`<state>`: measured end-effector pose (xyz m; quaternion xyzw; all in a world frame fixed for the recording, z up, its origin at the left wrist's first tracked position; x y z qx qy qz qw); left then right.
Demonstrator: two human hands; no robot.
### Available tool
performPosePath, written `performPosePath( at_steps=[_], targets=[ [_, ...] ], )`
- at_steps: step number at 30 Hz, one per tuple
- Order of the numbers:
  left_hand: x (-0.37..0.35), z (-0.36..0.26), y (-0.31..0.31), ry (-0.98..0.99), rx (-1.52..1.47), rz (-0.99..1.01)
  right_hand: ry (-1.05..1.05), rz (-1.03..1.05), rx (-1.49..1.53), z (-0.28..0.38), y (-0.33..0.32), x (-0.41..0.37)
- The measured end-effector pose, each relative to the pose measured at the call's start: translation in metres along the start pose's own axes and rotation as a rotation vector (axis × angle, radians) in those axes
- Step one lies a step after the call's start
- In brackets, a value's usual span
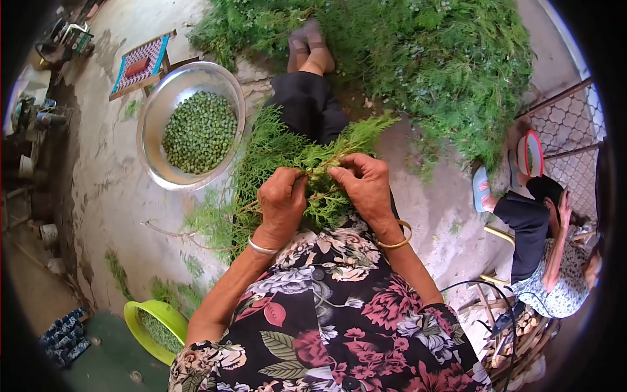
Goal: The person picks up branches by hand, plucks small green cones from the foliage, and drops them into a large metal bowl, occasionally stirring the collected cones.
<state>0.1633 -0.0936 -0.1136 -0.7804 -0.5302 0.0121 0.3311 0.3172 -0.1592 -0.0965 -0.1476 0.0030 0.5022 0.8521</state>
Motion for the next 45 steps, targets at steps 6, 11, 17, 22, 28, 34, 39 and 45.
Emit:
performPosePath(
  at_steps=[6, 11, 17, 22, 28, 34, 39, 45],
  targets=[
    [-0.002, 0.002, 0.002, 0.020, 0.020, 0.015, -0.074, -0.095, -0.158, 0.005, 0.003, 0.002],
    [-0.002, 0.003, 0.003, 0.066, 0.048, 0.003, -0.044, -0.101, -0.072, 0.008, 0.003, 0.005],
    [-0.003, 0.002, 0.003, 0.108, 0.063, 0.016, 0.004, -0.076, -0.191, 0.006, 0.001, 0.005],
    [-0.003, -0.001, 0.004, 0.099, 0.036, 0.071, -0.107, -0.191, -0.063, -0.005, 0.008, 0.005],
    [-0.002, -0.005, 0.004, 0.127, 0.010, 0.070, 0.144, -0.129, 0.441, 0.002, 0.001, 0.002],
    [-0.006, 0.006, 0.001, -0.009, 0.032, -0.003, 0.153, -0.089, 0.962, 0.003, -0.063, 0.016],
    [-0.002, 0.005, 0.005, -0.025, 0.005, -0.035, 0.306, 0.101, 0.817, 0.022, -0.043, -0.006],
    [-0.004, 0.007, 0.004, 0.016, 0.045, -0.021, 0.033, -0.007, -0.011, -0.008, 0.004, -0.012]
  ],
)
Point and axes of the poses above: each hand's wrist, its own x-axis towards the middle knuckle, its own y-axis out of the palm, z = x × y, the point moved 1 cm from there along x, towards the middle knuckle, and after that the axes turned 2 degrees about -x, right-handed, at the moved point
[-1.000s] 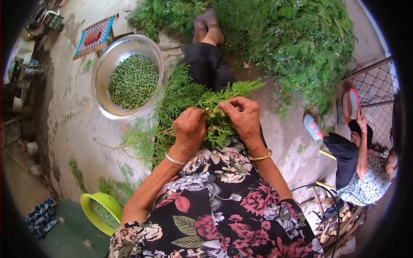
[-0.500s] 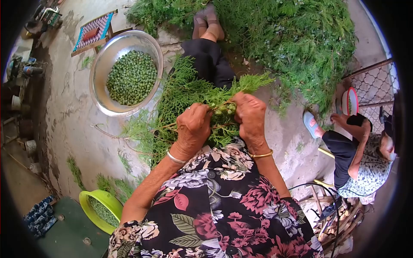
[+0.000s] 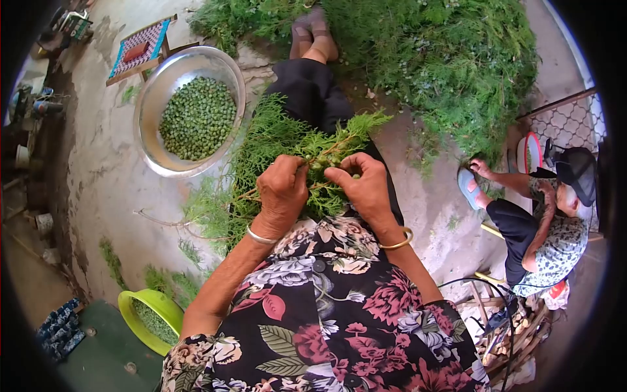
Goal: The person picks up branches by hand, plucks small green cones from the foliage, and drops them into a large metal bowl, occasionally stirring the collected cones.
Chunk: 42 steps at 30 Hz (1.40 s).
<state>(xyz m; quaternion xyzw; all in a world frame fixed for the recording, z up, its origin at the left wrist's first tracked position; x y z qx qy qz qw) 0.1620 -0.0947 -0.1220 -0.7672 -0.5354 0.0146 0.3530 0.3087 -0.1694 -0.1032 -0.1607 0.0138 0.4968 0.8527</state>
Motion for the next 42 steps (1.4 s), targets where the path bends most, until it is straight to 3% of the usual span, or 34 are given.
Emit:
performPosePath(
  at_steps=[4, 6, 10, 13, 15, 18, 22, 25, 27, 28, 30, 32, 38, 40, 41, 42],
  targets=[
    [0.000, 0.000, 0.001, 0.050, 0.027, -0.013, -0.052, -0.118, -0.274, 0.011, 0.007, 0.004],
    [-0.001, 0.000, 0.001, 0.058, 0.031, -0.007, -0.252, -0.090, -0.468, 0.006, 0.008, 0.007],
    [-0.001, 0.000, 0.001, 0.041, 0.034, 0.013, -0.330, -0.129, -0.465, 0.011, 0.005, 0.008],
    [0.000, 0.000, 0.000, 0.042, 0.028, 0.022, -0.235, -0.170, -0.343, 0.002, 0.001, 0.011],
    [0.000, 0.000, 0.001, 0.047, 0.025, 0.025, -0.164, -0.057, -0.262, 0.004, 0.000, 0.010],
    [-0.001, 0.001, 0.002, 0.039, 0.034, 0.033, -0.099, -0.051, -0.265, 0.010, 0.002, 0.009],
    [0.000, 0.000, 0.002, 0.057, 0.024, 0.026, -0.179, -0.046, -0.322, 0.001, -0.001, 0.012],
    [0.000, -0.001, 0.002, 0.038, 0.032, 0.041, -0.151, -0.048, -0.208, 0.009, -0.007, 0.009],
    [0.000, -0.001, 0.002, 0.017, 0.047, 0.060, 0.206, 0.167, 0.233, 0.016, -0.014, 0.007],
    [0.000, -0.001, 0.004, 0.004, 0.073, 0.083, 0.207, 0.168, 0.232, 0.021, -0.020, 0.007],
    [0.001, 0.000, 0.006, -0.012, 0.100, 0.104, 0.285, 0.278, 0.814, 0.027, -0.034, 0.007],
    [-0.001, 0.004, 0.006, -0.012, 0.124, 0.074, 0.177, 0.328, 1.038, 0.033, -0.055, 0.013],
    [-0.001, 0.002, 0.008, -0.050, 0.119, 0.085, 0.181, 0.222, 0.589, 0.027, -0.028, 0.003],
    [-0.002, 0.002, 0.008, -0.025, 0.118, 0.062, 0.092, 0.127, 0.112, 0.014, -0.011, 0.001],
    [-0.002, 0.002, 0.008, 0.008, 0.114, 0.045, -0.036, 0.045, -0.045, 0.009, -0.003, 0.003],
    [-0.003, 0.002, 0.007, 0.009, 0.118, 0.046, -0.036, 0.046, -0.041, 0.007, 0.004, 0.005]
  ],
)
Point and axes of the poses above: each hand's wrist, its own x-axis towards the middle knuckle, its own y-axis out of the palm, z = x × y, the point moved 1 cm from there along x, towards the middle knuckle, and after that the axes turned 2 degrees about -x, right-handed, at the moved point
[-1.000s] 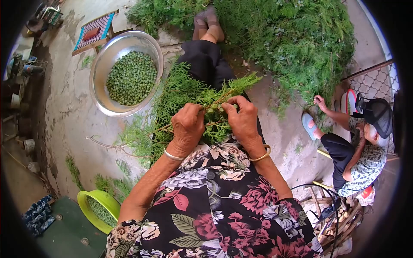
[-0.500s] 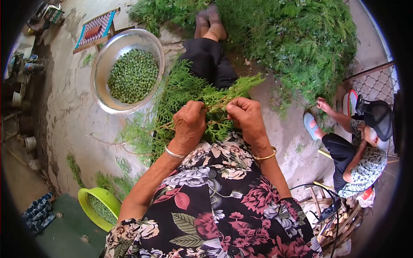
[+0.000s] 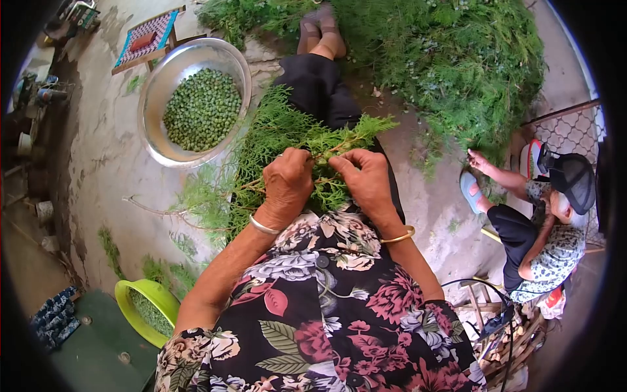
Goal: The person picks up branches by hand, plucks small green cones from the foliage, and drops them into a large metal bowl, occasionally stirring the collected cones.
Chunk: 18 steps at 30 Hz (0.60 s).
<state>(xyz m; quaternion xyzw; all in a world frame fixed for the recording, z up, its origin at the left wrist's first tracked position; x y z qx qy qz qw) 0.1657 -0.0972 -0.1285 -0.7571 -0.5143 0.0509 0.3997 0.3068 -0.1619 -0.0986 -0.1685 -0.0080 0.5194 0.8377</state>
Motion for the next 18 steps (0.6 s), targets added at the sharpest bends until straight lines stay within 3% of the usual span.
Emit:
performPosePath(
  at_steps=[6, 10, 13, 15, 16, 18],
  targets=[
    [-0.001, 0.001, 0.001, 0.032, -0.006, 0.001, -0.033, -0.046, -0.399, 0.001, 0.013, 0.010],
    [0.000, 0.000, -0.001, 0.022, -0.015, 0.032, -0.116, -0.034, -0.356, -0.004, 0.016, 0.009],
    [0.002, 0.001, -0.001, 0.002, -0.021, 0.018, -0.058, 0.113, -0.275, 0.001, 0.010, 0.005],
    [0.003, 0.003, 0.001, -0.037, -0.039, -0.004, 0.167, 0.237, 0.312, 0.016, -0.001, -0.003],
    [0.002, 0.004, 0.002, -0.041, -0.039, -0.003, 0.170, 0.239, 0.311, 0.021, -0.008, -0.004],
    [0.002, 0.007, 0.004, -0.124, -0.101, -0.004, 0.299, 0.252, 0.699, 0.026, -0.019, -0.004]
  ],
)
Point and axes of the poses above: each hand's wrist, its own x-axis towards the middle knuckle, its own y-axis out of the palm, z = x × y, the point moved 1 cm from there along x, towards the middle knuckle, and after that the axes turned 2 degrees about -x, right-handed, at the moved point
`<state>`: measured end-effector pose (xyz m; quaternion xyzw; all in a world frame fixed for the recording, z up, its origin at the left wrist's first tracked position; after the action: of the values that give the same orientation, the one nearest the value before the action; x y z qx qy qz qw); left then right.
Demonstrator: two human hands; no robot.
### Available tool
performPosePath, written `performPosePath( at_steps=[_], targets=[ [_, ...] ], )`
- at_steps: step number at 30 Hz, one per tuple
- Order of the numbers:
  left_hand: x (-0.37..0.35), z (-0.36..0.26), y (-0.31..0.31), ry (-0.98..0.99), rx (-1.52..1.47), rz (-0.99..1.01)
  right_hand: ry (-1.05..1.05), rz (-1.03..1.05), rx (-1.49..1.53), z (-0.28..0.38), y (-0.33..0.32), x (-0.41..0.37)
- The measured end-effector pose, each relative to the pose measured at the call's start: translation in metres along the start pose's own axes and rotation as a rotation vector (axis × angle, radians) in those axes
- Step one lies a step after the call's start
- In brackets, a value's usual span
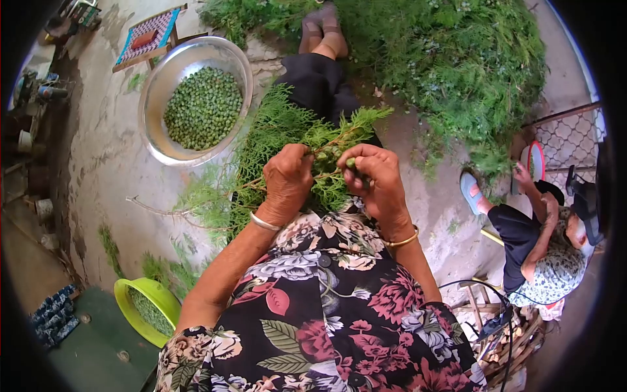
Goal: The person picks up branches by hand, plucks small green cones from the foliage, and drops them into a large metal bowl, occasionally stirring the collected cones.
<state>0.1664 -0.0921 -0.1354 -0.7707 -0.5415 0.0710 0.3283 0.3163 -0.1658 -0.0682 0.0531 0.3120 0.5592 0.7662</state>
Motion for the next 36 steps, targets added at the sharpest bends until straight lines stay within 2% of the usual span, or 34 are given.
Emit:
performPosePath(
  at_steps=[2, 6, 9, 10, 12, 14, 17, 21, 25, 28, 30, 33, 36],
  targets=[
    [0.002, -0.003, -0.002, 0.012, -0.021, 0.003, 0.016, -0.058, 0.011, -0.006, -0.003, 0.002],
    [0.001, -0.004, -0.003, 0.005, -0.043, -0.040, -0.046, -0.131, -0.204, -0.029, -0.004, 0.007],
    [0.001, -0.003, -0.003, -0.028, -0.020, -0.033, -0.405, -0.326, -0.649, -0.043, -0.001, 0.012],
    [0.001, -0.002, -0.003, -0.010, -0.007, -0.040, -0.410, -0.327, -0.649, -0.042, 0.004, 0.014],
    [0.001, -0.003, -0.003, 0.006, 0.005, -0.048, -0.614, -0.362, -0.715, -0.039, 0.013, 0.013],
    [0.000, -0.005, -0.003, 0.034, 0.013, -0.043, -0.613, -0.364, -0.750, -0.036, 0.013, 0.016],
    [-0.001, -0.002, -0.002, 0.050, 0.012, -0.036, -0.422, -0.218, -0.920, -0.036, 0.014, 0.021],
    [0.000, -0.001, -0.002, 0.073, 0.013, -0.040, -0.430, -0.198, -1.075, -0.038, 0.015, 0.023],
    [0.001, -0.001, -0.004, 0.080, 0.013, -0.012, -0.422, -0.209, -1.071, -0.037, 0.013, 0.024],
    [0.002, 0.001, -0.003, 0.081, -0.013, 0.033, -0.442, -0.142, -1.128, -0.037, 0.011, 0.025],
    [0.003, 0.002, -0.003, 0.083, -0.042, 0.054, -0.601, -0.158, -1.277, -0.045, 0.009, 0.028],
    [0.003, 0.001, -0.003, 0.082, -0.033, 0.068, -0.590, -0.145, -1.385, -0.044, 0.013, 0.025],
    [0.003, -0.002, -0.003, 0.089, 0.019, 0.052, -0.627, -0.130, -1.234, -0.049, 0.009, 0.026]
  ],
)
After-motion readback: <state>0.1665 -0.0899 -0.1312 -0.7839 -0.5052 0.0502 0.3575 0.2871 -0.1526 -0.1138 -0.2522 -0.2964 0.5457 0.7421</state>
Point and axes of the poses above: each hand's wrist, its own x-axis towards the middle knuckle, its own y-axis out of the palm, z = x × y, the point moved 1 cm from there along x, towards the middle knuckle, and after that the axes turned 2 degrees about -x, right-handed, at the moved point
